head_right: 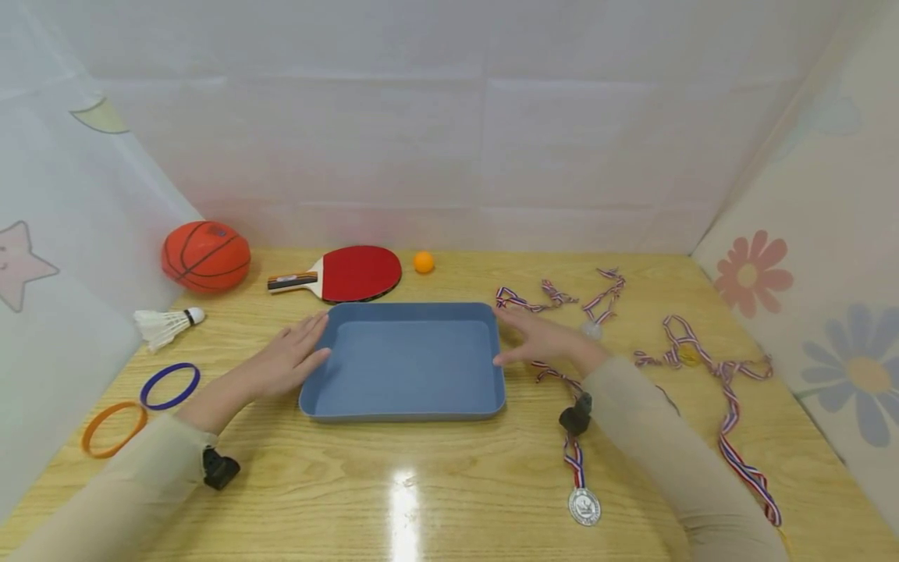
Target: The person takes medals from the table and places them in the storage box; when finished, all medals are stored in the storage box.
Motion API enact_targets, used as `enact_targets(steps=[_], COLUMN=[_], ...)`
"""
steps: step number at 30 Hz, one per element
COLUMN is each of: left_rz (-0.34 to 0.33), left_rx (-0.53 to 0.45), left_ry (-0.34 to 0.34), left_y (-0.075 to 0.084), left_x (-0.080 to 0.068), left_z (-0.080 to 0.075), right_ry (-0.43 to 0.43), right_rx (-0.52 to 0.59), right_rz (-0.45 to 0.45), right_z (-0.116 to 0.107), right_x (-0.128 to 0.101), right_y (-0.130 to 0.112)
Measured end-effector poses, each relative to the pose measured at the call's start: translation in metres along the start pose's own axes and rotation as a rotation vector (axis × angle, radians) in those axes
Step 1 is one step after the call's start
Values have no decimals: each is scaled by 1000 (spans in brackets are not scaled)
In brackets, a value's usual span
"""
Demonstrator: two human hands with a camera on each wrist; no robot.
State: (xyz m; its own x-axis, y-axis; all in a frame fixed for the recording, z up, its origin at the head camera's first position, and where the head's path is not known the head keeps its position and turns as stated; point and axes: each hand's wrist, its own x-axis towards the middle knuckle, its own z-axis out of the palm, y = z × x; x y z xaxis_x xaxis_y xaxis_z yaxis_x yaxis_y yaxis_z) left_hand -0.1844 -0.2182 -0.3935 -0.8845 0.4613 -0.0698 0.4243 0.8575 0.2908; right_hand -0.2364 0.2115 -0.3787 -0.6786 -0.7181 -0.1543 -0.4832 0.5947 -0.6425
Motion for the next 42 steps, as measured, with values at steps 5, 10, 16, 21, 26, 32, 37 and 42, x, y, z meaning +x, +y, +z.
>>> enact_targets(steps=[5, 10, 16, 21, 26, 32, 37, 42], left_rz=[3, 8, -1, -2, 7, 15, 23, 22], left_rx=[9, 28, 28, 26, 25, 15, 15, 15], left_ry=[-4, 0, 1, 2, 1, 1, 7, 9], left_y=[-1, -2, -2, -3, -3, -2, -2, -2], left_x=[-2, -2, -4, -4, -2, -1, 0, 0], left_z=[1, 1, 2, 2, 3, 3, 3, 3], right_ry=[17, 136, 276, 288, 255, 194, 166, 175], right_rx=[21, 15, 56, 18, -28, -131, -217, -259], right_rz=[20, 98, 127, 154, 201, 196, 174, 181], right_z=[0, -9, -23, -25, -22, -18, -16, -14], right_x=[-1, -5, -3, 8, 22, 34, 36, 34], right_y=[-1, 2, 10, 21, 37, 48, 45, 40])
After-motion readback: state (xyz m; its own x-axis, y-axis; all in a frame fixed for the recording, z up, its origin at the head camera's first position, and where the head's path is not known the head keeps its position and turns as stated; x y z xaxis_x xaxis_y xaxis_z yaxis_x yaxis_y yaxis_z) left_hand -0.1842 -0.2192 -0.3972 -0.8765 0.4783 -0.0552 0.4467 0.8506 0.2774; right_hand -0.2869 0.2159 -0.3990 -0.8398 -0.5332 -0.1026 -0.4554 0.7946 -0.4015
